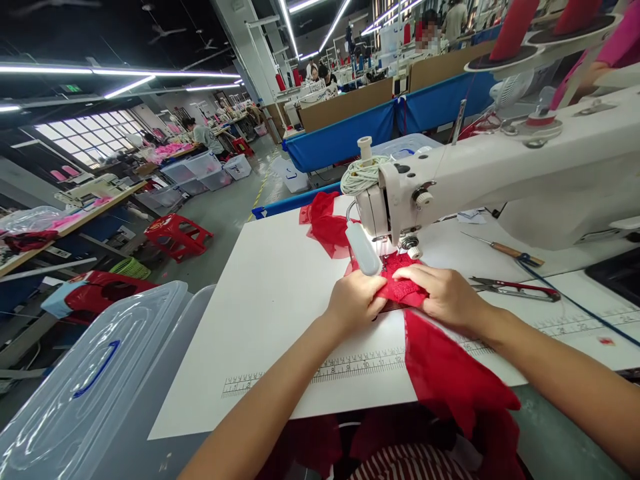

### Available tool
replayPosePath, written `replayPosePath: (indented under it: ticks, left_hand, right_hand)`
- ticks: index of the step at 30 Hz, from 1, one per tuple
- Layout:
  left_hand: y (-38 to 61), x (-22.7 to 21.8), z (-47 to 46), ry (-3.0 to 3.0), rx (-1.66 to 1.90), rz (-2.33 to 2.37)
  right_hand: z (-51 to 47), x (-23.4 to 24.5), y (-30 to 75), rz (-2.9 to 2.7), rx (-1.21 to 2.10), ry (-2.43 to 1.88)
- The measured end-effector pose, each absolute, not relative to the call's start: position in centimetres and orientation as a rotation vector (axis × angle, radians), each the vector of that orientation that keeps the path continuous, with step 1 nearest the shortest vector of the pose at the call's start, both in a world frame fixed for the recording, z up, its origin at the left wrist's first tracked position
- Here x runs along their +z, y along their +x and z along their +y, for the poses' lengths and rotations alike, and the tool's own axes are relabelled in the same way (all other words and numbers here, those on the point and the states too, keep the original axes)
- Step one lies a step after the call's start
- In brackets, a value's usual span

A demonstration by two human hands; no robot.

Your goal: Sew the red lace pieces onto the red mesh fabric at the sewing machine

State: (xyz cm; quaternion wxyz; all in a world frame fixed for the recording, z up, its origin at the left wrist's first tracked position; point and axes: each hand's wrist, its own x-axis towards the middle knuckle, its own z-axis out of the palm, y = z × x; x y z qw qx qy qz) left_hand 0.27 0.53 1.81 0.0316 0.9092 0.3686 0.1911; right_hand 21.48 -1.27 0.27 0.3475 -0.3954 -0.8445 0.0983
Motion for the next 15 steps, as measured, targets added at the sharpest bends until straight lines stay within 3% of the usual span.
replayPosePath:
  ticks: [8,15]
  left_hand:
    - [0.4,-0.2,-0.3,3.102,0.760,0.992]
    - [0.7,1.8,-2.1,3.048,0.579,1.001]
  right_hand:
    - [-1.2,-0.1,21.7,-2.395,-0.091,-1.052]
    - [-1.2,0.1,21.7,-2.360,-0.151,-1.059]
